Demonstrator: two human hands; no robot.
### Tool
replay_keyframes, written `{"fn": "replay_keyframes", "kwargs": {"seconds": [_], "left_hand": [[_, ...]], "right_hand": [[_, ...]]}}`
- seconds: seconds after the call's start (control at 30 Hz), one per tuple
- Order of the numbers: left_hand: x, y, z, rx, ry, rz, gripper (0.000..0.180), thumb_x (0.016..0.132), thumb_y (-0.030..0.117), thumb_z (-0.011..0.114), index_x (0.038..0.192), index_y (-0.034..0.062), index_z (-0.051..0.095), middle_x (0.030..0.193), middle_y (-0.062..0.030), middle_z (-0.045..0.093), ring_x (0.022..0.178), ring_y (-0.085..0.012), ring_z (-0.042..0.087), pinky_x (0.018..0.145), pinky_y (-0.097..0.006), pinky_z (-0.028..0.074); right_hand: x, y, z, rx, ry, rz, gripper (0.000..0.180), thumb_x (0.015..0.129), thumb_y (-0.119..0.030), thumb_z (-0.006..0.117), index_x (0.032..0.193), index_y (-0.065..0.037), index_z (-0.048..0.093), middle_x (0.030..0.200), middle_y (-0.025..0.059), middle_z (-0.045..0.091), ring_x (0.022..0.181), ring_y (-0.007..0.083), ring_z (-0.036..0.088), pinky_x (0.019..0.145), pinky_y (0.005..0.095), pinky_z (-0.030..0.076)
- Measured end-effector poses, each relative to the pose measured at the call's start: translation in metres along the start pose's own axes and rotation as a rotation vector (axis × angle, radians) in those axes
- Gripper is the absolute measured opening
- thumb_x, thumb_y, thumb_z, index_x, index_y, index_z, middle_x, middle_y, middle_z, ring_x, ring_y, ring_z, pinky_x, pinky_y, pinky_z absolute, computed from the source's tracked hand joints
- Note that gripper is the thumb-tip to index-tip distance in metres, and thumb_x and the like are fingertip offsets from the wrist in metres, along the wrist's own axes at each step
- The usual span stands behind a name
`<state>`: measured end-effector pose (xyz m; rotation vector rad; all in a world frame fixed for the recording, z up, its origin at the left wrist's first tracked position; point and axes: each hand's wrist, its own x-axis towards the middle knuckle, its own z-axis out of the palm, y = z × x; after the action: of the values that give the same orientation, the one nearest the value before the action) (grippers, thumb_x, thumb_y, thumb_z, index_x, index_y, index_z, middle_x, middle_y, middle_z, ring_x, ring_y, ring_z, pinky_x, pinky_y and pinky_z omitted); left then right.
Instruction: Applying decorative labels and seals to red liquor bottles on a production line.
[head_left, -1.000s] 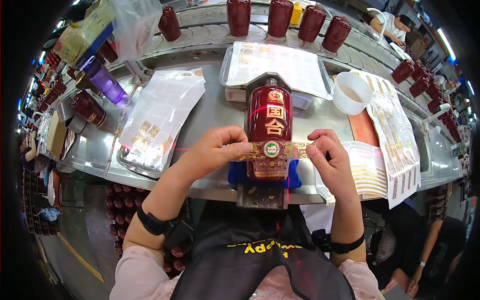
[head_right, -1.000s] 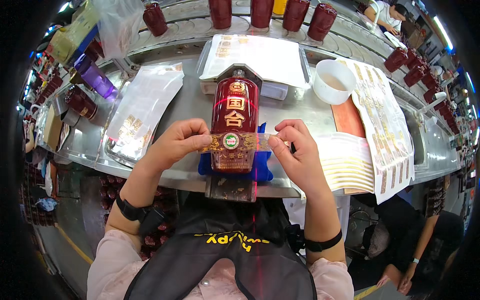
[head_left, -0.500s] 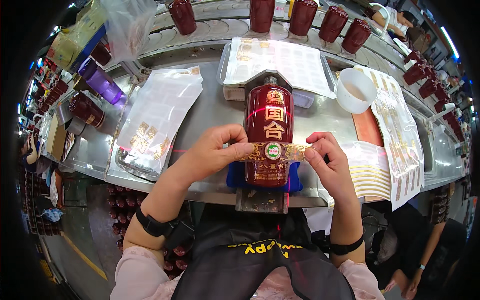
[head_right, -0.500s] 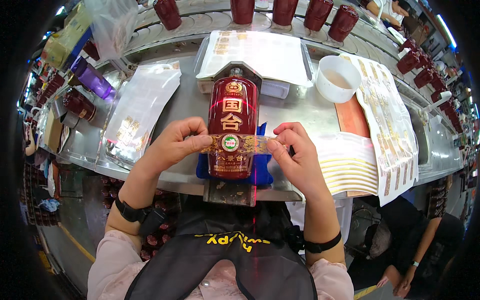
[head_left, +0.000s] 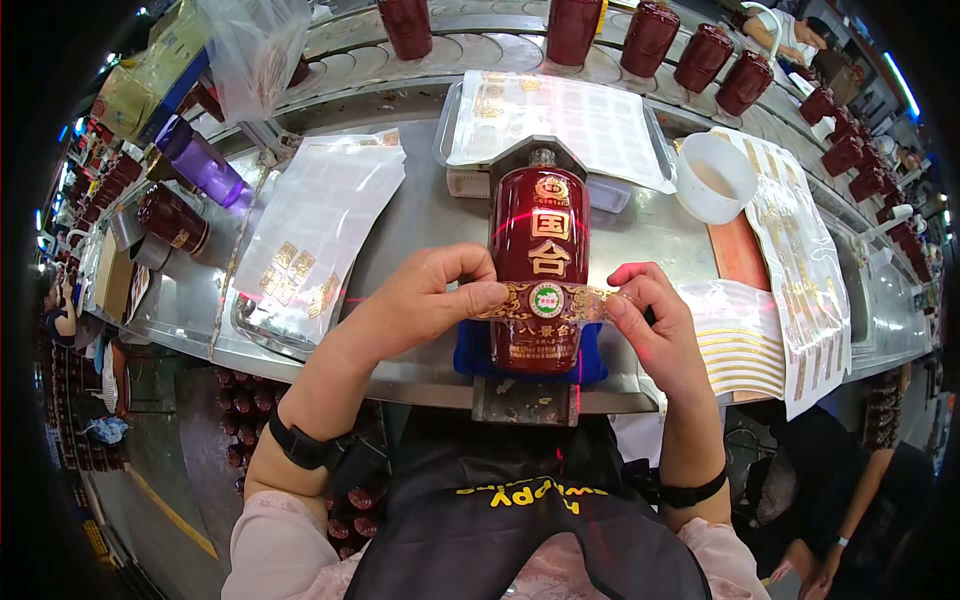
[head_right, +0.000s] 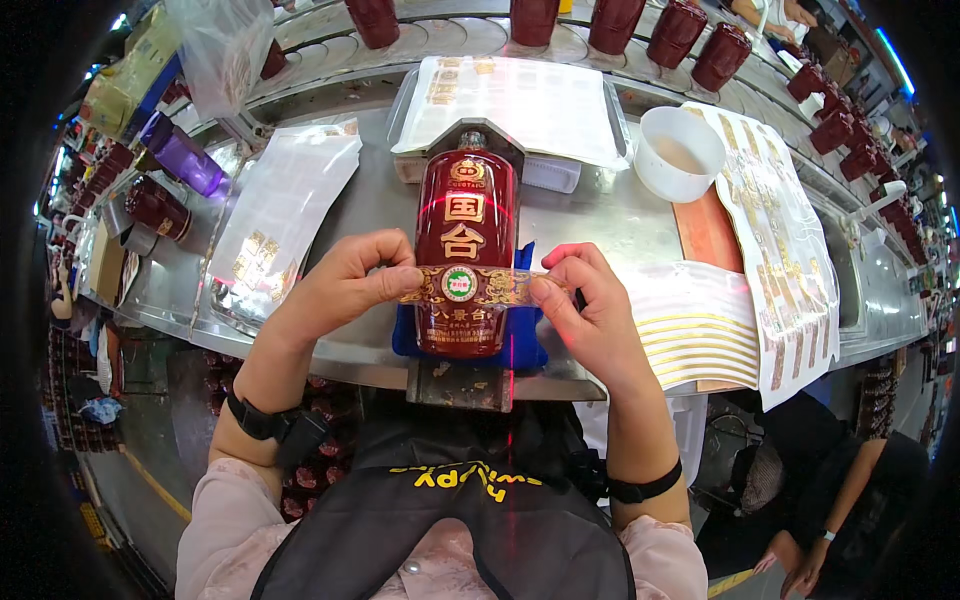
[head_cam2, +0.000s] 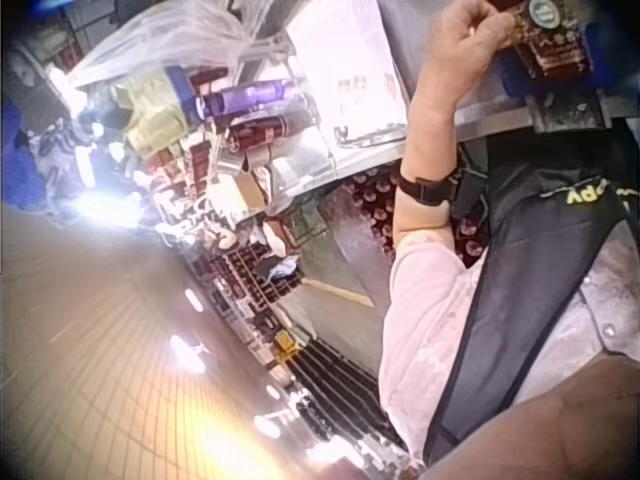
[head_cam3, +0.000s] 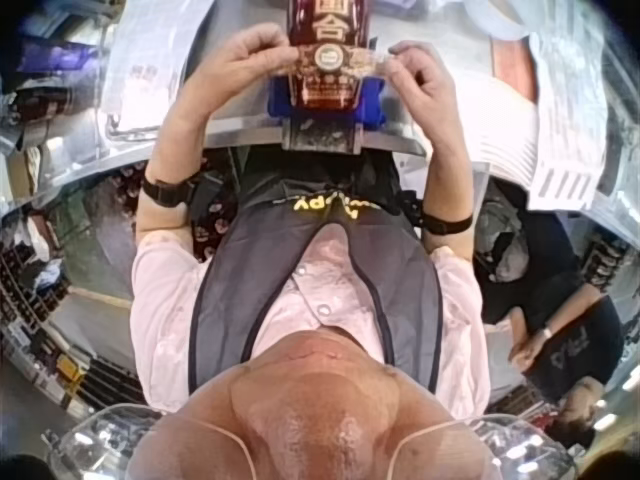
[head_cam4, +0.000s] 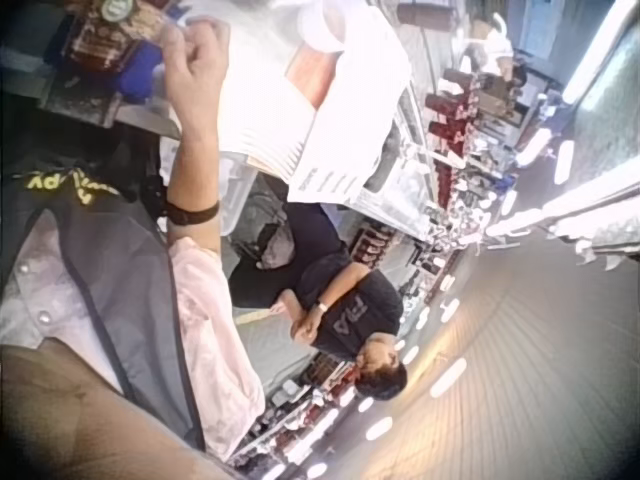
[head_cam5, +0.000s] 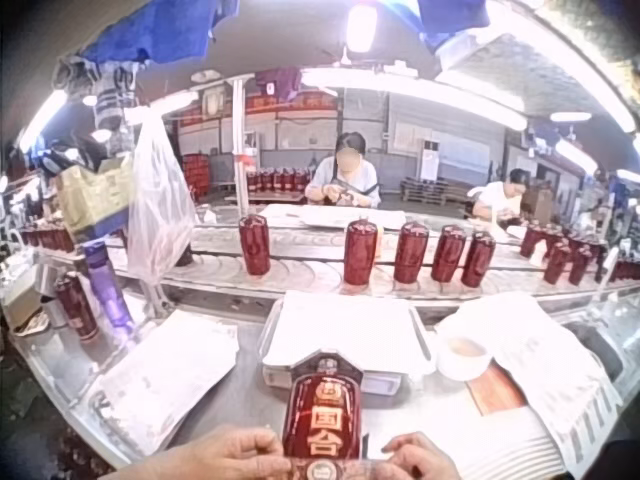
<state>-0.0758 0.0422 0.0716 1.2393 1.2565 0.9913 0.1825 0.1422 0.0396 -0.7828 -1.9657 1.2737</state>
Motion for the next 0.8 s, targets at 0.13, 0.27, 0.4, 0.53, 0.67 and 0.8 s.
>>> {"fn": "replay_keyframes", "kwargs": {"seconds": [0.13,0.27,0.4,0.53,0.67,0.8], "left_hand": [[0.001,0.0,0.001,0.023,0.007,0.01,0.02,0.092,0.019,0.064,0.083,0.0051,0.054,0.078,0.0044,0.053,0.074,-0.0033,0.046,0.066,-0.021,0.039],[0.001,-0.002,-0.001,0.078,0.02,0.001,0.021,0.091,0.019,0.064,0.081,0.0055,0.053,0.076,0.0051,0.051,0.075,-0.0038,0.046,0.067,-0.021,0.04],[-0.002,-0.009,0.0,0.272,0.058,0.037,0.018,0.092,0.019,0.064,0.087,0.0043,0.054,0.081,0.0027,0.053,0.079,-0.0054,0.047,0.07,-0.022,0.041],[-0.007,-0.025,0.023,0.314,0.475,0.264,0.04,0.09,0.035,0.066,0.108,0.0022,0.052,0.11,-0.0122,0.058,0.107,-0.0239,0.051,0.095,-0.035,0.036],[-0.012,-0.04,0.05,0.431,0.501,0.447,0.076,0.082,0.042,0.073,0.131,-0.0009,0.035,0.135,-0.025,0.038,0.129,-0.0375,0.038,0.109,-0.043,0.028],[-0.011,-0.044,0.056,0.405,0.479,0.391,0.086,0.079,0.039,0.077,0.138,-0.0003,0.028,0.139,-0.0255,0.031,0.132,-0.037,0.033,0.11,-0.044,0.027]], "right_hand": [[-0.001,0.007,-0.001,-0.011,-0.009,0.003,0.014,0.087,-0.01,0.066,0.081,0.0,0.058,0.097,0.0059,0.054,0.076,0.0102,0.048,0.07,0.0233,0.041],[0.004,0.006,-0.005,-0.035,-0.029,-0.006,0.008,0.088,-0.007,0.062,0.091,0.0,0.061,0.1,0.006,0.054,0.077,0.0105,0.05,0.069,0.0239,0.043],[0.001,-0.011,-0.009,-0.345,0.19,-0.154,0.032,0.088,0.003,0.053,0.118,-0.002,0.062,0.11,0.0114,0.053,0.08,0.0139,0.055,0.067,0.0249,0.046],[-0.014,-0.029,0.0,-0.423,-0.028,-0.341,0.047,0.081,0.001,0.065,0.126,-0.007,0.061,0.118,0.0153,0.051,0.103,0.0285,0.052,0.086,0.035,0.045],[-0.018,-0.031,0.013,-0.409,-0.093,-0.325,0.053,0.077,-0.002,0.07,0.129,-0.009,0.06,0.123,0.0176,0.05,0.113,0.0341,0.048,0.097,0.0412,0.041],[-0.017,-0.026,0.016,-0.433,-0.087,-0.37,0.053,0.078,-0.002,0.07,0.13,-0.009,0.06,0.125,0.0179,0.049,0.114,0.0348,0.048,0.097,0.0416,0.042]]}}
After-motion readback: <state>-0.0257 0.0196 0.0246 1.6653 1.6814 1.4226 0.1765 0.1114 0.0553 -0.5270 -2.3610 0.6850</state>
